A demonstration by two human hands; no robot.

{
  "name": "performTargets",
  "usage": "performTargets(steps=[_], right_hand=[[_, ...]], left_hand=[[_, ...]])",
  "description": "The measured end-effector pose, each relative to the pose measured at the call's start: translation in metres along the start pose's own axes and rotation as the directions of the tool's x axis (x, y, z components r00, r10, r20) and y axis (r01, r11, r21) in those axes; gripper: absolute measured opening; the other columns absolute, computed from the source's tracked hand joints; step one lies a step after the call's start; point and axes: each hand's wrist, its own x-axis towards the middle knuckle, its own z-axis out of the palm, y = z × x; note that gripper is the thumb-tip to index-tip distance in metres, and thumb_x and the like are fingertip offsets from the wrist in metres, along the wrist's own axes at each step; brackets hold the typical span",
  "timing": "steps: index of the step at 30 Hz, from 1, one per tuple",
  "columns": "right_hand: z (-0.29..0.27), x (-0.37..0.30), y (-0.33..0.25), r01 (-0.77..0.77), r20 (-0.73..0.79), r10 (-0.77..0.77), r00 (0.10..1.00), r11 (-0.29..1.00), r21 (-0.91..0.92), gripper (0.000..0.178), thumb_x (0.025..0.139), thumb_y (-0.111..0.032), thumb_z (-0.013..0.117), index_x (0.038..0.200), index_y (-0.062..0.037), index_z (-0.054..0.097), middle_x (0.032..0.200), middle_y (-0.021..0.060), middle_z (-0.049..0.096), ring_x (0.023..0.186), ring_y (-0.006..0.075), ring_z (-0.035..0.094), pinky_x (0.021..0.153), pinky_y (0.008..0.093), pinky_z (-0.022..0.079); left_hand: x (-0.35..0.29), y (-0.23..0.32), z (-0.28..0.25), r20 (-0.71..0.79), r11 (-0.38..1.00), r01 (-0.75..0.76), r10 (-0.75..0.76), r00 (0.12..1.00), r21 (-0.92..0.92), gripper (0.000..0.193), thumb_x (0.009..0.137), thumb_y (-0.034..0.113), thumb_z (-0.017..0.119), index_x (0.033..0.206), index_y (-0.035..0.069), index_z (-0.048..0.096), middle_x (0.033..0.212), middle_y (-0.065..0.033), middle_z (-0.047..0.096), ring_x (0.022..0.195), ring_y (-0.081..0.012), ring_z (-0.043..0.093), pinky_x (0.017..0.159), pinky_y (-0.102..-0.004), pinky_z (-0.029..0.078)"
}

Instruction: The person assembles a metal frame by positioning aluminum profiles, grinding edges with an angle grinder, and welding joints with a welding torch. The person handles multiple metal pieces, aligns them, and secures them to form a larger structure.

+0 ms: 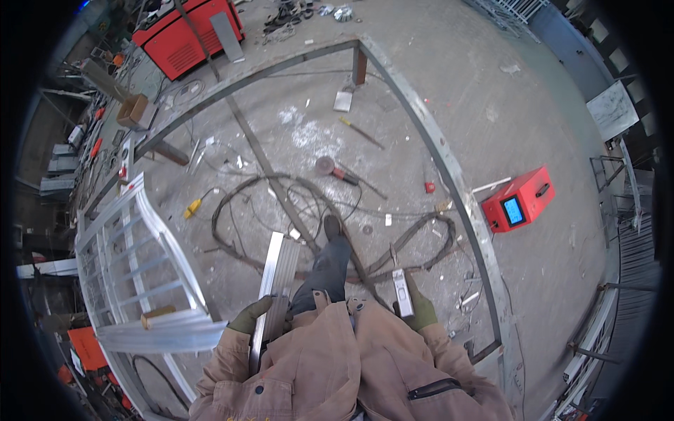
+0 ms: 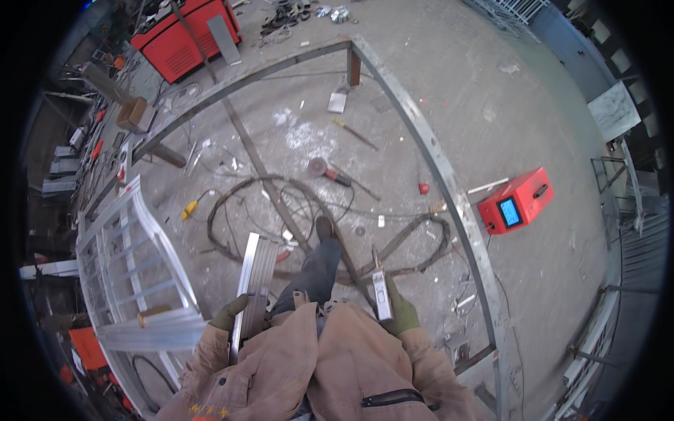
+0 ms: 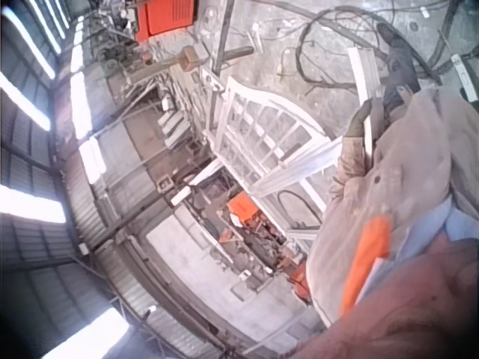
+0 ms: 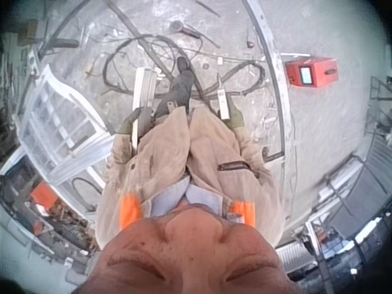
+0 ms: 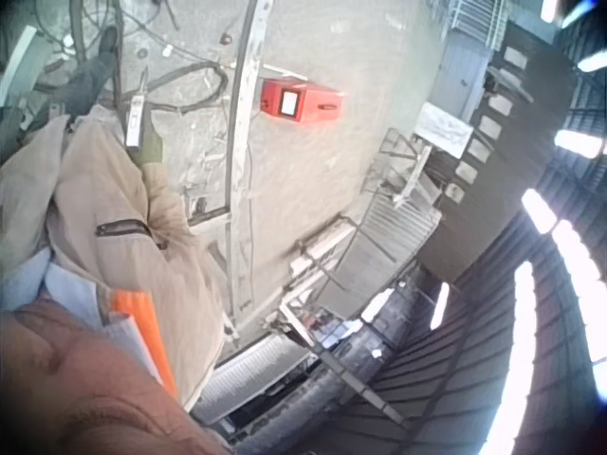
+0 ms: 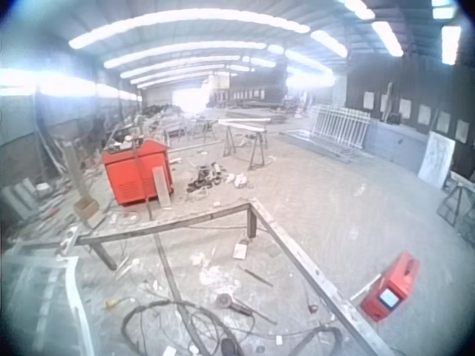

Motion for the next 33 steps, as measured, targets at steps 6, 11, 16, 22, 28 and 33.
performTargets(steps=[6, 11, 16, 22, 28, 33], right_hand=[[-0.041, 0.12, 0.022, -0.136, -0.073, 0.129, 0.989, 0.985, -0.104, 0.103, 0.099, -0.022, 0.082, 0.19, -0.0285, 0.034, 0.126, 0.0282, 0.083, 0.111, 0.054, 0.082, 0.092, 0.0598, 0.066], [-0.096, 0.243, 0.008, -0.234, -0.147, 0.213, 0.966, 0.961, -0.146, 0.105, 0.099, -0.022, 0.084, 0.189, -0.0392, 0.034, 0.122, 0.0288, 0.084, 0.112, 0.0556, 0.081, 0.088, 0.0629, 0.065], [-0.15, 0.358, -0.049, -0.041, -0.32, 0.051, 0.946, 0.998, 0.039, 0.104, 0.093, -0.011, 0.092, 0.184, -0.0228, 0.045, 0.158, 0.0263, 0.071, 0.138, 0.0506, 0.075, 0.113, 0.0517, 0.062], [-0.193, 0.497, -0.042, 0.014, -0.343, 0.037, 0.938, 0.989, 0.145, 0.096, 0.098, -0.006, 0.089, 0.185, -0.0134, 0.047, 0.15, 0.0185, 0.08, 0.133, 0.0299, 0.078, 0.113, 0.0432, 0.061], [-0.231, 0.661, -0.025, 0.02, -0.356, 0.055, 0.933, 0.978, 0.206, 0.098, 0.103, -0.003, 0.084, 0.189, -0.0232, 0.042, 0.145, 0.0162, 0.083, 0.124, 0.0212, 0.077, 0.106, 0.0398, 0.062], [-0.248, 0.825, 0.087, -0.015, -0.471, 0.048, 0.881, 0.997, 0.074, 0.102, 0.103, -0.007, 0.085, 0.19, -0.0324, 0.039, 0.153, 0.0167, 0.079, 0.13, 0.0161, 0.073, 0.106, 0.0393, 0.062]], left_hand=[[0.088, 0.169, 0.063, 0.044, 0.994, 0.077, -0.08, 0.996, 0.078, 0.077, 0.105, 0.057, 0.085, 0.157, 0.002, 0.07, 0.127, -0.0236, 0.084, 0.105, -0.0374, 0.085, 0.092, -0.0516, 0.072], [0.133, 0.293, 0.096, 0.128, 0.995, 0.078, -0.085, 0.988, 0.059, 0.083, 0.103, 0.058, 0.088, 0.162, 0.004, 0.067, 0.13, -0.0245, 0.083, 0.109, -0.0377, 0.085, 0.098, -0.0545, 0.07], [0.16, 0.37, 0.128, 0.255, 0.999, -0.005, 0.013, 0.967, -0.032, 0.096, 0.095, 0.061, 0.095, 0.166, 0.005, 0.063, 0.132, -0.0277, 0.082, 0.115, -0.0425, 0.084, 0.104, -0.0573, 0.069], [0.168, 0.444, 0.201, 0.352, 0.981, 0.007, 0.062, 0.934, -0.192, 0.115, 0.086, 0.07, 0.1, 0.164, -0.005, 0.062, 0.136, -0.0269, 0.078, 0.119, -0.0397, 0.08, 0.105, -0.0539, 0.067], [0.211, 0.507, 0.256, 0.29, 0.967, -0.09, 0.159, 0.944, -0.237, 0.124, 0.084, 0.073, 0.1, 0.164, -0.011, 0.059, 0.13, -0.0281, 0.079, 0.114, -0.0392, 0.082, 0.101, -0.0525, 0.069], [0.273, 0.574, 0.346, 0.27, 0.897, -0.003, 0.137, 0.953, -0.443, 0.11, 0.086, 0.063, 0.101, 0.162, -0.006, 0.063, 0.131, -0.0291, 0.081, 0.114, -0.0409, 0.083, 0.099, -0.0527, 0.071]])
